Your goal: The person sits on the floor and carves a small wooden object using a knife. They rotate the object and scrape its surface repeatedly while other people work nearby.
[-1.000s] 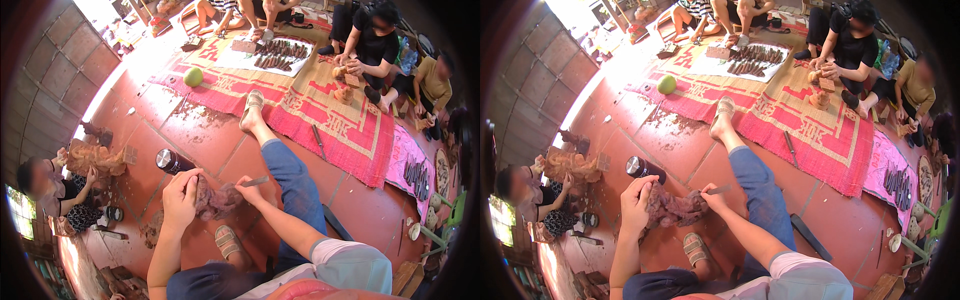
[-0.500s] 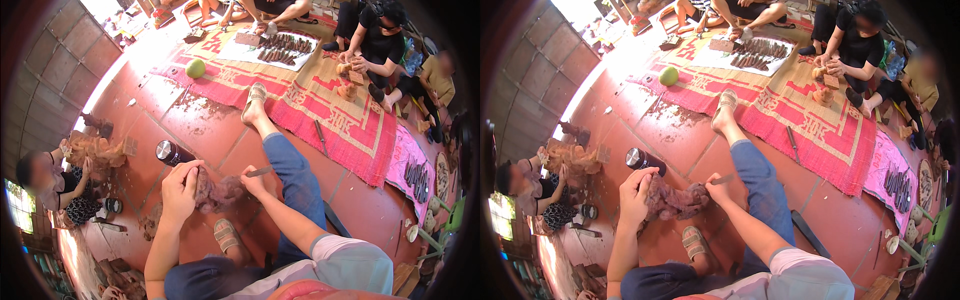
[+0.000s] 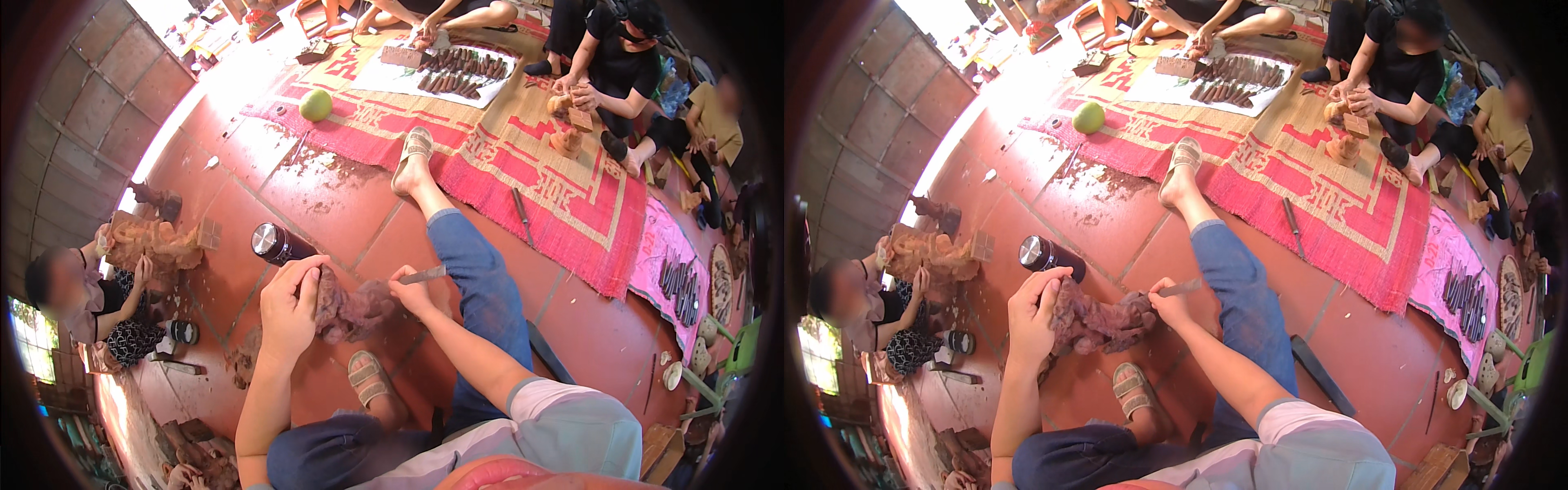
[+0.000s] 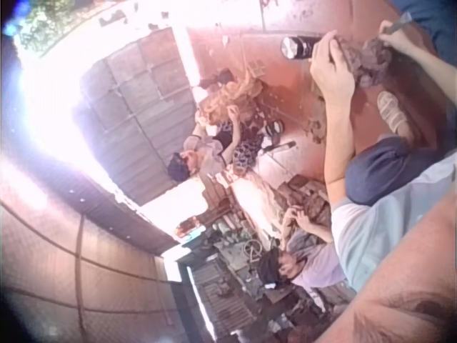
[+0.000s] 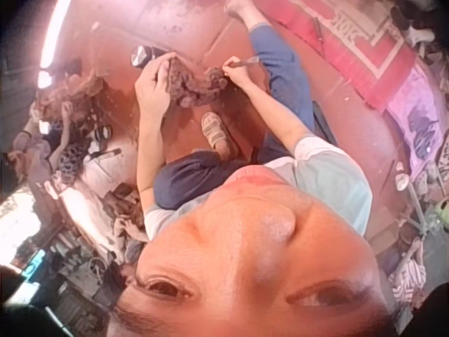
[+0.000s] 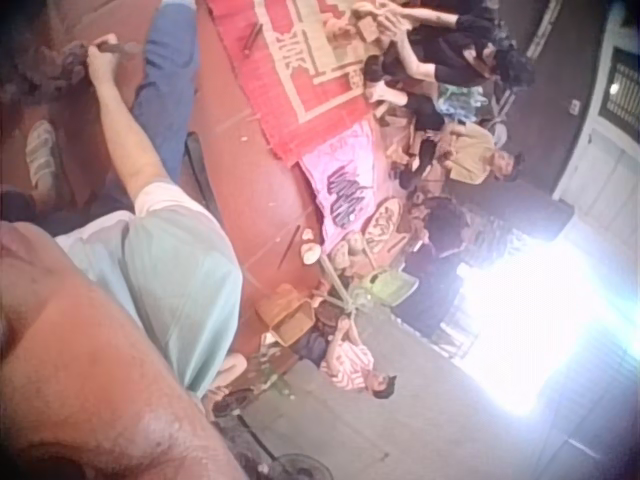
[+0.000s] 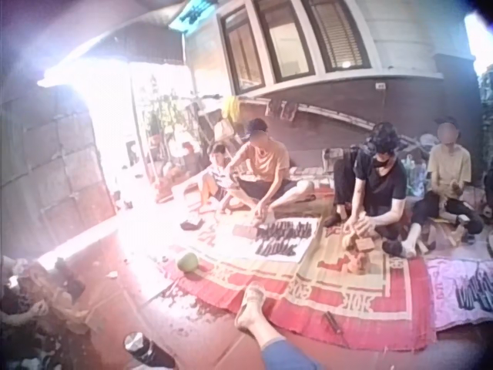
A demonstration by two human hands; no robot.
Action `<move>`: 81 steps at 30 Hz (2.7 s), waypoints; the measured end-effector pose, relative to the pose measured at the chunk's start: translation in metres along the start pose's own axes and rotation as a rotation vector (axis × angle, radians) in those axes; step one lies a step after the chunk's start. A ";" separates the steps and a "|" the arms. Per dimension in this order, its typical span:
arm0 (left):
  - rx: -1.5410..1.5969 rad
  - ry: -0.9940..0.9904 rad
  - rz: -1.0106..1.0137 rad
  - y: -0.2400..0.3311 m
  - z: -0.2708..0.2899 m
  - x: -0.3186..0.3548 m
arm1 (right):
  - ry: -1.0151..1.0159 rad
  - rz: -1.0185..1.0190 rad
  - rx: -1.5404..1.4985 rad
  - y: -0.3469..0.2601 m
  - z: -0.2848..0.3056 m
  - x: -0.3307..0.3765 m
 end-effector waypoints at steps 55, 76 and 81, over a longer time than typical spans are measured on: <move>-0.015 -0.199 -0.008 -0.005 0.005 -0.004 | -0.032 0.193 0.210 0.007 -0.002 0.000; 0.008 -0.167 -0.070 -0.005 0.003 -0.002 | -0.041 0.111 0.154 0.019 -0.015 -0.001; 0.021 -0.164 -0.017 0.001 0.006 0.001 | -0.037 0.082 0.141 0.000 -0.006 -0.002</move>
Point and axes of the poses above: each hand's wrist, its own x-axis away from the middle knuckle, its own z-axis out of the back of the hand, y = z × x, the point moved 3 cm from there along -x, towards the middle knuckle, and after that the axes turned 9 degrees about z, right-handed, at the moved point
